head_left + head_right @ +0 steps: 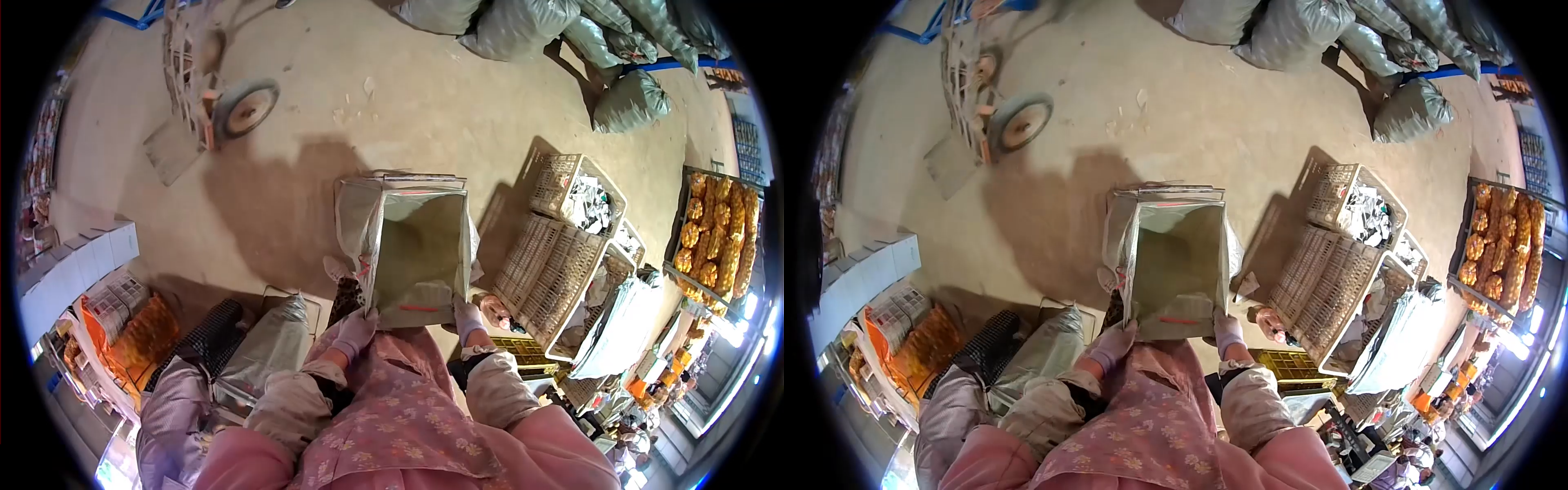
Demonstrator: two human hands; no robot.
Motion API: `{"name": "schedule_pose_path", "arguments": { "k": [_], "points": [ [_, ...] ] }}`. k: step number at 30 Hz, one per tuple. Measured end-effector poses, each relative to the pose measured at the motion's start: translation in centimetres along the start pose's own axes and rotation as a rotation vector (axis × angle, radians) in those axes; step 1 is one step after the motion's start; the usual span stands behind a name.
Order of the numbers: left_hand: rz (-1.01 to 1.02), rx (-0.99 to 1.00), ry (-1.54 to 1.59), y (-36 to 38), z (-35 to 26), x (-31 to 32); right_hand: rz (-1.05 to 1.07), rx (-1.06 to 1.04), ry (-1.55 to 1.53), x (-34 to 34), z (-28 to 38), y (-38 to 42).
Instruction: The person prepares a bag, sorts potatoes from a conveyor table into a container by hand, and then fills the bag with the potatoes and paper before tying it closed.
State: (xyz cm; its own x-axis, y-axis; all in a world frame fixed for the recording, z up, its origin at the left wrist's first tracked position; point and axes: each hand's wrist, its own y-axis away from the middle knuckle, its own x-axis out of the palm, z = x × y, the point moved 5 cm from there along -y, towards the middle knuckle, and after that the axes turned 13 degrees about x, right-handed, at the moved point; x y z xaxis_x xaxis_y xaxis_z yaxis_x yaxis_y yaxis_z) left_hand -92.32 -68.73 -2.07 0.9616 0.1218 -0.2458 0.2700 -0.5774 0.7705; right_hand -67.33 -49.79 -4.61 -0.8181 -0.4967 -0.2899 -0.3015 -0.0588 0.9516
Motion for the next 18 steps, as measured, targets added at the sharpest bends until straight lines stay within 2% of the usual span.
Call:
{"name": "schedule_pose_path", "arguments": {
  "k": [3,5,7,10,13,16,18],
  "points": [
    [0.076,-0.108,0.275,-1.3,2.4,1.1,0.017,0.043,-0.116,0.1,0.0,1.2],
    [0.008,-0.157,0.560,-1.9,3.4,2.1,0.066,0.076,-0.241,0.2,-0.1,1.4],
    [-0.099,-0.243,0.829,-1.5,3.3,3.0,0.132,0.072,-0.237,0.1,-1.2,0.6],
    [-0.088,-0.194,0.554,-3.6,8.3,5.1,0.160,0.044,-0.201,-0.1,-1.6,-0.9],
    [-0.083,-0.185,0.495,-0.7,0.2,1.9,0.176,0.083,-0.089,-0.3,-0.8,-2.5],
    [-0.169,-0.056,0.108,0.3,-0.7,1.2,0.217,0.107,-0.060,-0.9,-1.3,-6.3],
    [-0.232,-0.013,0.115,0.6,-0.7,1.4,0.218,0.100,-0.042,-0.9,-0.7,-6.2]
  ]
}}
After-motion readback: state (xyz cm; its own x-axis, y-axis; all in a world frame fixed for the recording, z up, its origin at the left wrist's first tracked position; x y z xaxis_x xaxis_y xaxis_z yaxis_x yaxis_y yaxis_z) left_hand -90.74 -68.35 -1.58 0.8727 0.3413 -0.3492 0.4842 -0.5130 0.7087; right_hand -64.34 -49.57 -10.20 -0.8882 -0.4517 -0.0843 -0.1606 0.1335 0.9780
